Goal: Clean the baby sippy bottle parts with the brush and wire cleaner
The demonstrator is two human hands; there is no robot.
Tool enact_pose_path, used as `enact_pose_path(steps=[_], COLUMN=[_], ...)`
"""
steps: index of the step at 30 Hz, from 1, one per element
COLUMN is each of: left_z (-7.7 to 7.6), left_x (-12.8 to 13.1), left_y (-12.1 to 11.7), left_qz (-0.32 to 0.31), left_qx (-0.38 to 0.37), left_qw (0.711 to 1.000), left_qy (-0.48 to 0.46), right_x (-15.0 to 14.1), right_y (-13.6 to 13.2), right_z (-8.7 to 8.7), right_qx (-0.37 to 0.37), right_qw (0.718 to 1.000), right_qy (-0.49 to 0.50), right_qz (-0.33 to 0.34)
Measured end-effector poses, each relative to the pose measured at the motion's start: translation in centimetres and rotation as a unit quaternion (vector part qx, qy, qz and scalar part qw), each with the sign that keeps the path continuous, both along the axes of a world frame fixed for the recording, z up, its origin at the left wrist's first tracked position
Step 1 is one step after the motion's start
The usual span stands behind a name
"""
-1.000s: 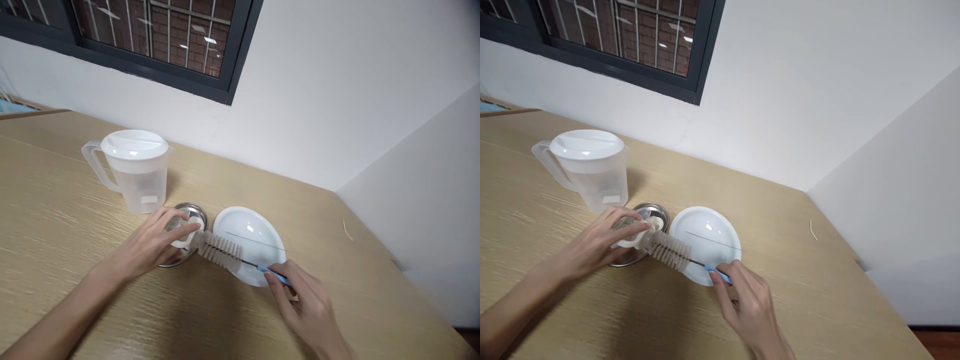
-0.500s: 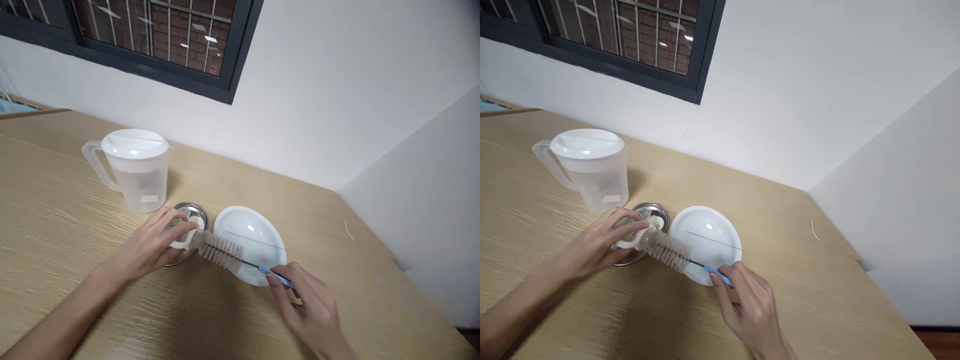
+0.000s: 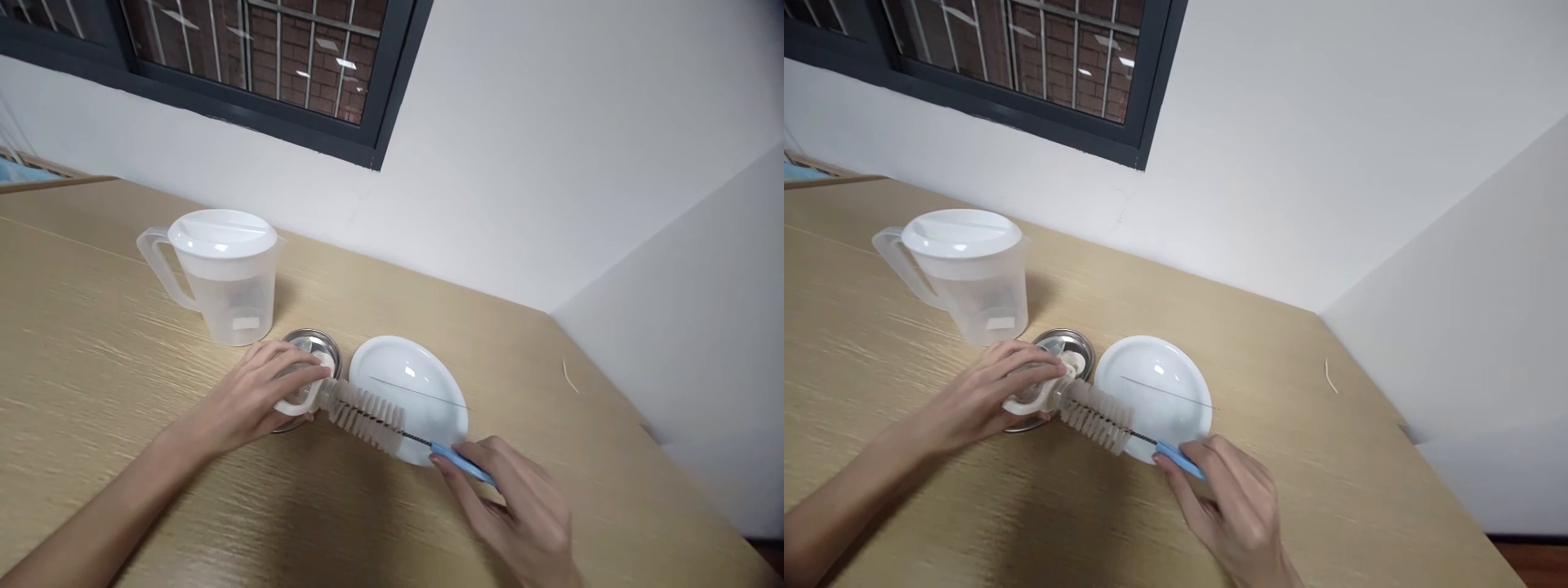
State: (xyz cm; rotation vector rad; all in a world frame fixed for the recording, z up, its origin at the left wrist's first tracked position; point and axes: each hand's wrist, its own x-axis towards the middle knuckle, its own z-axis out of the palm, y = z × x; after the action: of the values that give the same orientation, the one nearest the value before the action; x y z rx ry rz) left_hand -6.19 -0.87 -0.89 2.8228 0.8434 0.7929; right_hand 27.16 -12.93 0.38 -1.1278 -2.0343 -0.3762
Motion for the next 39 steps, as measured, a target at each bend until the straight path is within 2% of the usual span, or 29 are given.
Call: enact_pose_path(steps=[5, 12, 14, 17, 23, 25, 29, 34, 36, 39], left_z=[-0.3, 0.0, 0.1, 0.2, 0.4, 0.3, 0.1, 0.1, 0.1, 0.3], left_x=[-0.1, 0.0, 0.0, -0.1, -0.3, -0.3, -0.3, -0.3, -0.3, -0.3], left_y=[0.1, 0.0, 0.1, 0.2, 0.2, 0.2, 0.2, 0.3, 0.3, 0.3], left_qz=[0.011, 0.007, 0.012, 0.026, 0.02, 0.018, 0.012, 0.005, 0.007, 0.016], left_qx=[0.027, 0.059, 0.049, 0.024, -0.003, 0.0, 0.02, 0.035, 0.031, 0.013], left_qw=[0.999, 0.996, 0.998, 0.999, 0.999, 0.999, 0.999, 0.999, 0.999, 1.0], left_qy=[-0.025, -0.062, -0.048, -0.029, -0.031, -0.038, -0.044, -0.034, -0.028, -0.022], right_x=[-0.7, -0.8, -0.5, 0.0, 0.4, 0.3, 0.0, -0.1, 0.0, 0.2], right_y=[0.2, -0.1, 0.1, 0.5, 0.1, -0.1, -0.1, 0.5, 0.7, 0.8], right_z=[0.0, -0.1, -0.4, -0.8, -0.7, -0.3, 0.1, -0.3, -0.6, -0.8], right_qx=[-0.048, -0.209, -0.183, -0.082, 0.022, 0.018, -0.039, -0.087, -0.08, -0.022], right_qw=[0.998, 0.974, 0.981, 0.996, 0.998, 0.998, 0.999, 0.996, 0.997, 0.999], right_qy=[0.039, 0.078, 0.052, 0.005, -0.061, -0.052, 0.001, 0.01, -0.003, -0.036], right_qz=[0.007, -0.045, -0.038, -0.02, -0.007, -0.006, 0.008, 0.003, -0.008, -0.026])
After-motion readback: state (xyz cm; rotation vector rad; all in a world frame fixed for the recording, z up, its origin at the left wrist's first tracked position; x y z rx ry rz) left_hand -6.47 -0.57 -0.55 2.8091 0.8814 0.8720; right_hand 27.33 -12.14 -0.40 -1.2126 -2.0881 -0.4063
